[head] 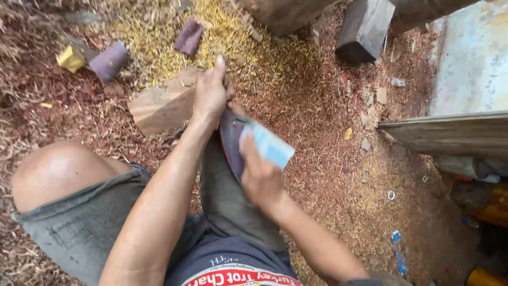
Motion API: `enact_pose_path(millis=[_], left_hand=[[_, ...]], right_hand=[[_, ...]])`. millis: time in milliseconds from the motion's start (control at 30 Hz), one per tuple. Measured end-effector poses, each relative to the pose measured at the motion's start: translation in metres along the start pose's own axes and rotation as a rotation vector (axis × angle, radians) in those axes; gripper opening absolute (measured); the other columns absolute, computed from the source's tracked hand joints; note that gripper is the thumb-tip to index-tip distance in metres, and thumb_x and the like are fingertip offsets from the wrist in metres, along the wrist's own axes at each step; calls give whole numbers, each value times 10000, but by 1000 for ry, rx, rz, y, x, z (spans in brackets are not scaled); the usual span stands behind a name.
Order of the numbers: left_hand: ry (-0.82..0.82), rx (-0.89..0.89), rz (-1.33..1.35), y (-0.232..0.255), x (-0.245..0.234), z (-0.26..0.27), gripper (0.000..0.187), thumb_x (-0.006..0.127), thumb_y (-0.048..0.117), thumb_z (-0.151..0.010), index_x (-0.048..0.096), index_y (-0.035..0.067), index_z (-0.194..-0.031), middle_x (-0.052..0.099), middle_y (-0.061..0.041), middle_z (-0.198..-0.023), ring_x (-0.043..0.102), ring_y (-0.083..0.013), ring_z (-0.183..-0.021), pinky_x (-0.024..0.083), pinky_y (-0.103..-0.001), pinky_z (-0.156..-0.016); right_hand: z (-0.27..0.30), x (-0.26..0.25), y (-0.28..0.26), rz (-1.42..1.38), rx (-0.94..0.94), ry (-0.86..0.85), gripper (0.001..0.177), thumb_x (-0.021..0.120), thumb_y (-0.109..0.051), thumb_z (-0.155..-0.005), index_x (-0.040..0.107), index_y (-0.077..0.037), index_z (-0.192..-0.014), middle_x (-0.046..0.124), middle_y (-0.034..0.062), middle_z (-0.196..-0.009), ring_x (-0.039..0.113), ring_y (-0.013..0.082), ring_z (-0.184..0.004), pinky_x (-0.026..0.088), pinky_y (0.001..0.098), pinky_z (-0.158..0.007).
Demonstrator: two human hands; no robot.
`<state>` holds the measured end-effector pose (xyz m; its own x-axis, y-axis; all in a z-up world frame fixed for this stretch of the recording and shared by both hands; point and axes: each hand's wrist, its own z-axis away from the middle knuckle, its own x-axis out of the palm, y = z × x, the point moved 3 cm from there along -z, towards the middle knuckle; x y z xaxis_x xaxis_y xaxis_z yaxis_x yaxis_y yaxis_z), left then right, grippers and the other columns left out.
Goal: The person sands shaped wooden pieces by hand using various grits of sandpaper.
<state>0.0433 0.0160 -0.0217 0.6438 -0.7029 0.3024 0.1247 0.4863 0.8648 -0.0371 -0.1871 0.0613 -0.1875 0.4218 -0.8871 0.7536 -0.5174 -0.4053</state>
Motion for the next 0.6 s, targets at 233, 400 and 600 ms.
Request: enact_pose_path(millis=[233, 400, 600], left_hand=[[-52, -29, -63, 15, 1, 7, 512, 439, 523, -1064, 451, 130, -737, 478, 22, -573, 488, -89, -465, 411, -275, -413], [-140, 102, 73, 19, -15, 26, 500, 457, 548, -1072, 464, 133, -794, 467, 18, -573, 460, -88, -465, 412, -261, -428], [-112, 222, 152, 12, -30, 42, 450, 571, 516, -1064, 546, 107, -878, 501, -3, -612, 495, -106, -503, 427, -272, -470]], right_hand=[[-35, 17, 51, 20, -7, 78, 395, 535, 46, -954, 653, -16, -1326, 729, 211, -963, 727, 346, -738, 581, 433, -649], [-95, -43, 99, -99, 232, 209, 310, 477, -65, -1098, 638, -27, -1360, 766, 140, -889, 617, 118, -488, 487, 250, -387], [-16, -46, 116, -156, 368, 304, 304, 501, -25, -1083, 650, 40, -1340, 759, 139, -896, 639, 132, -581, 500, 255, -455]])
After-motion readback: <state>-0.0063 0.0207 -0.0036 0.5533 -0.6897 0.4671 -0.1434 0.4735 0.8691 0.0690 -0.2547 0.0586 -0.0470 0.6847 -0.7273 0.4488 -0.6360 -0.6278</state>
